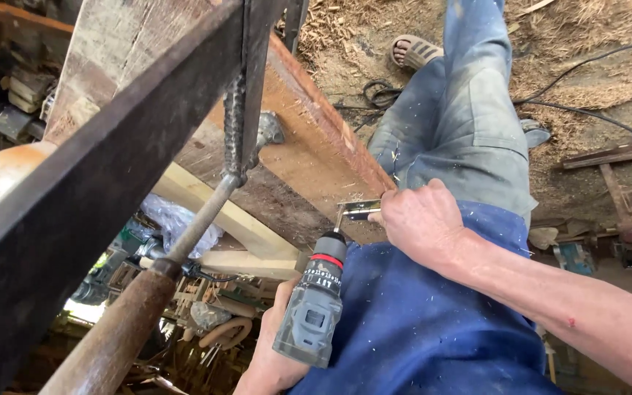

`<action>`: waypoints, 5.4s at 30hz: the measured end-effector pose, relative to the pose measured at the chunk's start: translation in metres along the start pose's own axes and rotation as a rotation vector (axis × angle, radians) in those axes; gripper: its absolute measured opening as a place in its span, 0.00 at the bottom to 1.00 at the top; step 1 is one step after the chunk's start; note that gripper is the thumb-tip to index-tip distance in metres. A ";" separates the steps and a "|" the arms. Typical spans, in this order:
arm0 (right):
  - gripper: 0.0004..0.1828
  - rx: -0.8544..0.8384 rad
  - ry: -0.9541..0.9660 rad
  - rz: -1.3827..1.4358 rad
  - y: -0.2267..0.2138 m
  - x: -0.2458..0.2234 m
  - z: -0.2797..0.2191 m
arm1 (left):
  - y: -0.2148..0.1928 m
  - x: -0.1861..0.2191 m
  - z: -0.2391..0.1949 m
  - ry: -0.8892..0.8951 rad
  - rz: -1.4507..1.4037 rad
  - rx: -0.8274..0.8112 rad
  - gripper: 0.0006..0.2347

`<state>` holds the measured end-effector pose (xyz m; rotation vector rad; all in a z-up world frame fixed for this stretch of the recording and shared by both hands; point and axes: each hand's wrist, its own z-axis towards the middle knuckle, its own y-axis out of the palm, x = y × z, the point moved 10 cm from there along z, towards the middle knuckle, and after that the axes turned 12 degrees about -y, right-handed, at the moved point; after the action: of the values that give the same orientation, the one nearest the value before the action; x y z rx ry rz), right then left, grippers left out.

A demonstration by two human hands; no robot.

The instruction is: The person attaches metal hinge plates to a wooden furniture frame using a cordless drill, driving screws one at a time. They pick hinge plates and screws from a plastic bag on the bench, position each plate against the wood, drill it in place, and set finished plates aside.

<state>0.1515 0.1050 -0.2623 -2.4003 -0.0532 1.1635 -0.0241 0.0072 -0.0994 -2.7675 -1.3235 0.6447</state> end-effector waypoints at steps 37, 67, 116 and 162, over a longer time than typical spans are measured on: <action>0.06 0.664 -0.345 0.762 -0.059 -0.068 -0.111 | -0.029 -0.071 0.044 1.674 -1.249 0.176 0.10; 0.09 0.175 -0.541 0.800 0.030 -0.194 -0.220 | 0.198 -0.126 -0.113 1.301 -1.621 0.895 0.07; 0.20 0.386 0.238 0.692 0.115 -0.098 -0.080 | -0.216 -0.207 0.291 0.340 -0.233 1.144 0.11; 0.12 0.537 0.020 0.614 -0.027 0.045 -0.227 | -0.035 0.107 0.031 1.070 -0.260 1.608 0.11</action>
<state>0.3553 0.0501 -0.1631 -1.9779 0.9379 1.1993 -0.0015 0.1047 -0.1604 -1.1511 -0.4100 0.0054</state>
